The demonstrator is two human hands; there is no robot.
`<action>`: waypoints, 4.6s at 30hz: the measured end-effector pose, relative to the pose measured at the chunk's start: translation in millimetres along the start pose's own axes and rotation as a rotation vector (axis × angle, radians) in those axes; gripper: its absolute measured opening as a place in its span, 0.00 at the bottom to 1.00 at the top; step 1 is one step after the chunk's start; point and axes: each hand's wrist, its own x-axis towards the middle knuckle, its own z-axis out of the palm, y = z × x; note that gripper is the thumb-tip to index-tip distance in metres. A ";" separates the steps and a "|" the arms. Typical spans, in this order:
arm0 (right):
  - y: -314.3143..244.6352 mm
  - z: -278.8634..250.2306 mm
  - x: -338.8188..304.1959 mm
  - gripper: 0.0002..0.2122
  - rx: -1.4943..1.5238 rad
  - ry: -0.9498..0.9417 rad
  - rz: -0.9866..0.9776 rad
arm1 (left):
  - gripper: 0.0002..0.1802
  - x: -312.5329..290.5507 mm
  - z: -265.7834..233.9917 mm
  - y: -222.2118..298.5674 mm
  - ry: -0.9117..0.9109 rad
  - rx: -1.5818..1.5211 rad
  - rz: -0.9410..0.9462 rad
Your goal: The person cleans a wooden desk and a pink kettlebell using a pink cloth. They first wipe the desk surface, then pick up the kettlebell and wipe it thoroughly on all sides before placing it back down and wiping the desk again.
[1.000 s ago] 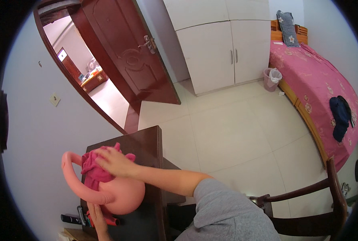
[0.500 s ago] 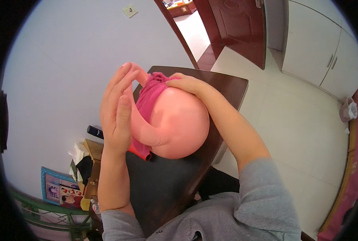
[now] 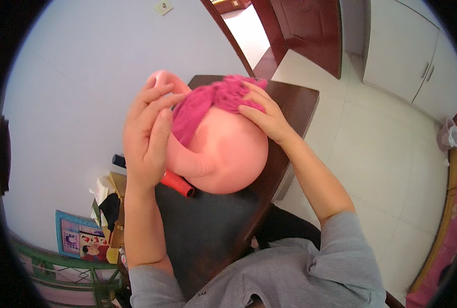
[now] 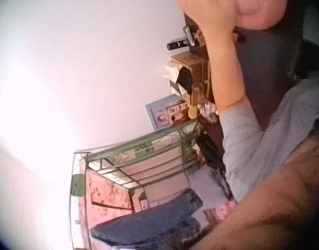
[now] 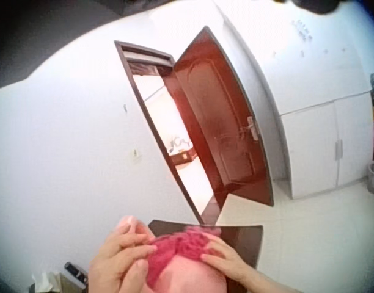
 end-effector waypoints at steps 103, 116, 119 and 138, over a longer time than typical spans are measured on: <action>-38.2 53.4 -47.7 0.11 -0.641 -0.130 -0.271 | 0.19 -40.9 28.1 -10.4 0.403 -0.129 0.046; -24.0 83.8 -198.3 0.14 -0.873 0.015 -0.290 | 0.32 -203.5 53.9 52.1 0.264 -0.285 -0.595; -38.9 104.0 -209.2 0.15 -0.761 -0.102 -0.236 | 0.32 -236.8 68.2 58.8 0.264 -0.425 -0.866; -54.7 60.6 -32.2 0.21 -0.467 0.164 -0.320 | 0.26 -116.3 53.1 -16.4 0.462 -0.346 -0.430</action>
